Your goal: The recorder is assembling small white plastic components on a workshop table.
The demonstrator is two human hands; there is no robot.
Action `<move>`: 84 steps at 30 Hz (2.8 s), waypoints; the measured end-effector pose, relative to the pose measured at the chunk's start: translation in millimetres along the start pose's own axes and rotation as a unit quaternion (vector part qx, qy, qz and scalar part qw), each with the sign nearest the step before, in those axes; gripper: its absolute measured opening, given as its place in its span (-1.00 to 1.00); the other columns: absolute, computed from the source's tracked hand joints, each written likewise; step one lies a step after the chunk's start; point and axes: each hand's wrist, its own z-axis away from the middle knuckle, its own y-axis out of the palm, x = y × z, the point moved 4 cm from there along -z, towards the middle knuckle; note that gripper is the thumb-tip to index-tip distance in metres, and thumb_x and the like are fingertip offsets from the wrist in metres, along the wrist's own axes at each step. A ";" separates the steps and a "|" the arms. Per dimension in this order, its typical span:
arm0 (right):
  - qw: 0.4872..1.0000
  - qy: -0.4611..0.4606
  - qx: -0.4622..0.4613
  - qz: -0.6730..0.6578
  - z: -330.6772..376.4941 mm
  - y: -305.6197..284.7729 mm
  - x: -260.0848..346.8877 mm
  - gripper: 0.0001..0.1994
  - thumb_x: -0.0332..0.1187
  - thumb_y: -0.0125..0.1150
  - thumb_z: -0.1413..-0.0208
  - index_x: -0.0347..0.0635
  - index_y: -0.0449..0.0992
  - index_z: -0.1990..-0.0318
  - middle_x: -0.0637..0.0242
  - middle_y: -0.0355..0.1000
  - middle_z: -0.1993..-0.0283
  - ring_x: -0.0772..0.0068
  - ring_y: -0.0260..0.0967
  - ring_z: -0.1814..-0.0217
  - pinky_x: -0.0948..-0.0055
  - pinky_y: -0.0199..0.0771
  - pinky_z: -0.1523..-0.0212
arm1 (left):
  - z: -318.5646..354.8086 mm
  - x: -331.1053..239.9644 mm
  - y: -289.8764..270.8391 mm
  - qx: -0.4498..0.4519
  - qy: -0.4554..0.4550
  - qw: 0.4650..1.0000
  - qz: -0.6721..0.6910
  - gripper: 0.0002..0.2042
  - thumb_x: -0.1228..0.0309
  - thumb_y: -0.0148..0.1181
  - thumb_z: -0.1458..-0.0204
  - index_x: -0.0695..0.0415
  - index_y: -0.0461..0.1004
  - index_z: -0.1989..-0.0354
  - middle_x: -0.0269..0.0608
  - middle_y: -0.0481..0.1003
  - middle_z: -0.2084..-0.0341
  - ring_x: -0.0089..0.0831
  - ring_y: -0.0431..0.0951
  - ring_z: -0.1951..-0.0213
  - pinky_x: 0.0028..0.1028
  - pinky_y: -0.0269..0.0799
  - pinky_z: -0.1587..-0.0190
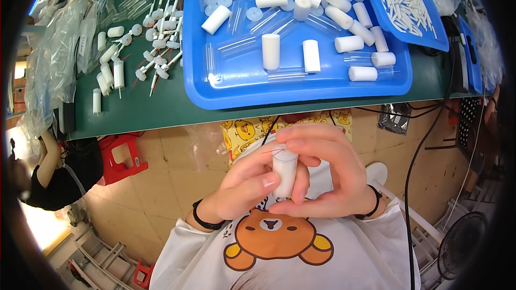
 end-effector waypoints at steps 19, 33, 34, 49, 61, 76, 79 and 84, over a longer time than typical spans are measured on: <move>0.989 -0.086 -0.020 0.122 -0.2 -5.5 5.5 -0.40 -0.36 0.51 0.35 -0.43 0.39 0.09 -0.04 0.43 0.13 0.04 0.42 0.15 0.24 0.48 0.17 | -1.5 -8.5 5.9 -0.049 0.005 0.999 0.005 -0.67 0.48 -0.02 -0.13 0.29 0.13 -0.04 -0.04 0.48 0.33 -0.39 0.51 0.22 -0.44 0.39 0.15; 0.987 -0.131 -0.078 0.054 3.4 4.8 -5.8 -0.39 -0.38 0.50 0.33 -0.40 0.35 0.06 -0.06 0.39 0.07 0.01 0.40 0.07 0.25 0.45 0.12 | 2.1 -14.6 6.7 -0.107 0.069 0.989 -0.075 -0.73 0.55 0.07 -0.07 0.28 0.22 0.07 -0.05 0.47 0.27 -0.42 0.50 0.18 -0.44 0.40 0.13; 0.987 -0.128 -0.072 0.058 3.1 4.3 -5.4 -0.39 -0.38 0.50 0.33 -0.40 0.35 0.06 -0.06 0.40 0.07 0.01 0.40 0.08 0.26 0.45 0.12 | 2.0 -15.6 7.2 -0.111 0.079 0.986 -0.094 -0.72 0.57 0.10 -0.05 0.27 0.23 0.08 -0.07 0.47 0.28 -0.43 0.50 0.18 -0.45 0.40 0.13; 0.991 -0.069 -0.034 0.111 -2.3 -3.0 -9.9 -0.35 -0.30 0.52 0.38 -0.45 0.40 0.08 -0.01 0.44 0.16 0.03 0.43 0.15 0.28 0.45 0.14 | -5.4 -11.7 -2.0 -0.169 0.066 0.979 -0.095 -0.73 0.59 0.09 -0.04 0.26 0.20 0.10 -0.12 0.45 0.31 -0.50 0.47 0.22 -0.52 0.41 0.24; 0.995 -0.053 -0.052 0.061 1.7 1.8 -8.4 -0.33 -0.34 0.53 0.43 -0.41 0.41 0.04 0.04 0.42 0.13 0.10 0.39 0.08 0.33 0.41 0.09 | -1.2 -13.3 4.6 -0.173 0.097 0.973 -0.120 -0.70 0.59 0.12 -0.01 0.29 0.27 0.07 -0.24 0.40 0.26 -0.54 0.40 0.22 -0.50 0.30 0.13; 0.989 -0.080 -0.025 0.119 -0.5 3.3 -7.0 -0.31 -0.23 0.51 0.37 -0.46 0.39 0.04 -0.02 0.43 0.11 0.05 0.41 0.12 0.25 0.45 0.14 | -1.6 -9.3 0.3 -0.211 0.095 0.969 -0.090 -0.74 0.62 0.13 0.00 0.27 0.27 0.13 -0.24 0.40 0.29 -0.59 0.40 0.26 -0.54 0.31 0.16; 0.991 -0.079 -0.022 0.109 -4.1 0.4 -7.5 -0.30 -0.25 0.52 0.39 -0.46 0.39 0.03 -0.01 0.41 0.07 0.06 0.40 0.09 0.26 0.43 0.13 | -0.9 -13.3 -0.2 -0.193 0.099 0.970 -0.114 -0.72 0.61 0.11 -0.02 0.29 0.25 0.08 -0.20 0.41 0.26 -0.53 0.42 0.21 -0.52 0.35 0.16; 0.993 -0.040 -0.104 0.031 4.0 -8.7 -7.0 -0.49 -0.41 0.50 0.38 -0.39 0.45 0.17 0.05 0.42 0.13 0.07 0.40 0.17 0.26 0.44 0.17 | 3.0 -19.4 -5.1 -0.160 0.162 0.969 -0.096 -0.67 0.61 0.08 -0.03 0.28 0.19 0.03 0.05 0.42 0.16 -0.33 0.44 0.06 -0.39 0.40 0.06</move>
